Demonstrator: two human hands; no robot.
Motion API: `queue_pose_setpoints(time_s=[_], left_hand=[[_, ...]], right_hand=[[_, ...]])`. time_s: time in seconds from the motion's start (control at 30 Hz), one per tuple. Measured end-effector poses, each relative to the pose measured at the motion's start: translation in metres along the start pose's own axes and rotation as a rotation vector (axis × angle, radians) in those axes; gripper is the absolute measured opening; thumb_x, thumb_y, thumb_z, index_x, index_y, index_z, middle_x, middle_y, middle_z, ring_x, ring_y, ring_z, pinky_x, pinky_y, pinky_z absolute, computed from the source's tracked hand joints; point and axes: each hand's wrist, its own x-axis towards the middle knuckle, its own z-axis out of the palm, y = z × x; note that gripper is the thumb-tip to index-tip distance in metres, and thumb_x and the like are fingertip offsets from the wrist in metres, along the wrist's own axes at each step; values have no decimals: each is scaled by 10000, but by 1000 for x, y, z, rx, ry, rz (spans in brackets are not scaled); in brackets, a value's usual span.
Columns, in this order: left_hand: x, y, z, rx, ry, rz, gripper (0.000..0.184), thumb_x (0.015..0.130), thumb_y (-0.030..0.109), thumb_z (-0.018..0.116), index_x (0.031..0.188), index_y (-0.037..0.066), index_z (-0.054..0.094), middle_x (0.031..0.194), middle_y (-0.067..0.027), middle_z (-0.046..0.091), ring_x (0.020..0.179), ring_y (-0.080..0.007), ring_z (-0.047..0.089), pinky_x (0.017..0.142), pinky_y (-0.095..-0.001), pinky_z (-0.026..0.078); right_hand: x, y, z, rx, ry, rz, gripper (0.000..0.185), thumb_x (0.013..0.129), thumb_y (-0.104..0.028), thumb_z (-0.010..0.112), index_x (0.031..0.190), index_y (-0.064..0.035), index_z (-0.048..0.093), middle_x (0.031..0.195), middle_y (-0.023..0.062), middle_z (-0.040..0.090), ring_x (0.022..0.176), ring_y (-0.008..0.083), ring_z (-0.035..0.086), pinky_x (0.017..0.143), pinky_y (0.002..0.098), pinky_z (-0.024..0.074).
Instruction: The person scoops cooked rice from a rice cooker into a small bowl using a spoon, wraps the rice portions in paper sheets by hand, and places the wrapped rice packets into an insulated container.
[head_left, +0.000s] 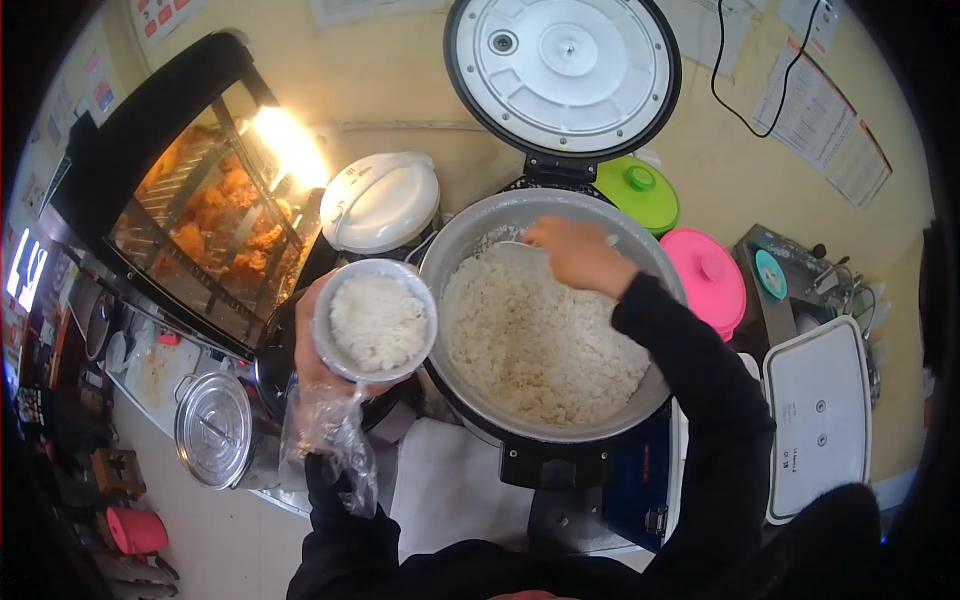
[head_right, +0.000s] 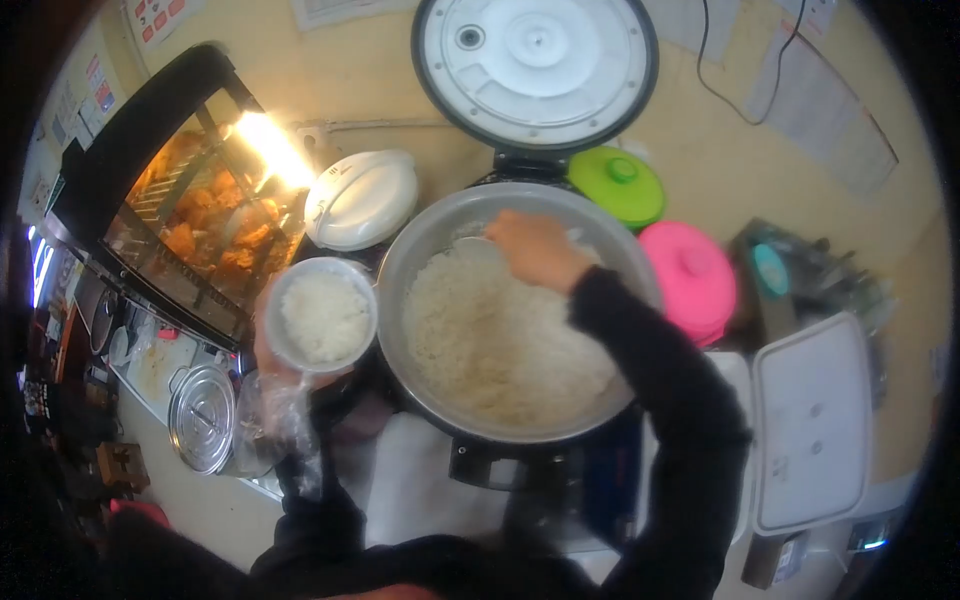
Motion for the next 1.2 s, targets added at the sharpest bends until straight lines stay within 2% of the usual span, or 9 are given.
queue_pose_setpoints(time_s=[0.27,0.57,0.67,0.73,0.8,0.87,0.97,1.1,1.2], left_hand=[[-20,14,-35,-78,128,-123,800,708,133,840,1386,46,424,1343,-102,534,1213,-246,555,1018,-421,490],[-2,21,-12,-199,67,-403,763,748,111,818,1390,28,415,1360,-96,523,1226,-243,545,1018,-431,488],[-3,8,-15,346,-250,-56,1076,463,94,948,1392,56,406,1325,-110,541,1218,-256,554,1014,-403,492],[-6,8,-4,568,-367,140,1148,410,82,985,1394,62,395,1327,-116,534,1230,-248,543,1035,-392,472],[-12,7,33,653,-394,295,1082,493,69,972,1398,55,379,1353,-118,507,1259,-223,514,1081,-387,429],[-16,3,63,708,-362,166,1128,457,51,965,1410,64,362,1352,-102,495,1278,-226,498,1086,-378,427],[-15,-31,96,563,-359,192,1068,516,97,974,1389,47,362,1326,-133,526,1237,-229,535,1056,-378,457],[-13,-49,116,542,-368,212,1070,570,97,956,1410,36,296,1328,-137,514,1233,-223,537,1042,-362,469],[-23,-33,124,232,-348,-107,1064,583,103,953,1406,30,283,1327,-137,505,1240,-228,530,1044,-356,467]], right_hand=[[-23,-73,24,183,-424,87,334,773,-22,530,1068,-62,682,995,133,578,889,366,636,779,463,511],[-65,-74,5,645,-485,70,319,788,-62,554,1064,-5,702,1005,153,667,947,274,657,808,408,509],[-74,-56,-10,863,-591,209,307,816,-78,588,1086,24,693,999,132,686,875,191,663,755,331,516],[-81,-57,-51,874,-489,337,324,831,-51,585,1133,34,668,981,121,678,831,168,651,701,291,507],[-84,-61,-85,885,-308,410,353,842,-7,571,1185,45,633,990,122,654,816,158,642,660,268,505],[-95,-68,-102,903,-53,445,398,848,55,545,1244,56,587,1028,134,613,832,161,634,631,262,508],[-98,-95,-113,729,201,124,556,813,157,491,1361,66,475,1150,159,521,905,222,617,712,320,527],[-116,-136,-104,387,193,96,759,725,201,482,1453,-2,405,1230,175,430,1008,313,574,832,361,513],[-125,-140,-114,317,145,0,849,687,187,499,1485,-86,401,1226,171,439,1015,338,564,852,374,502]])
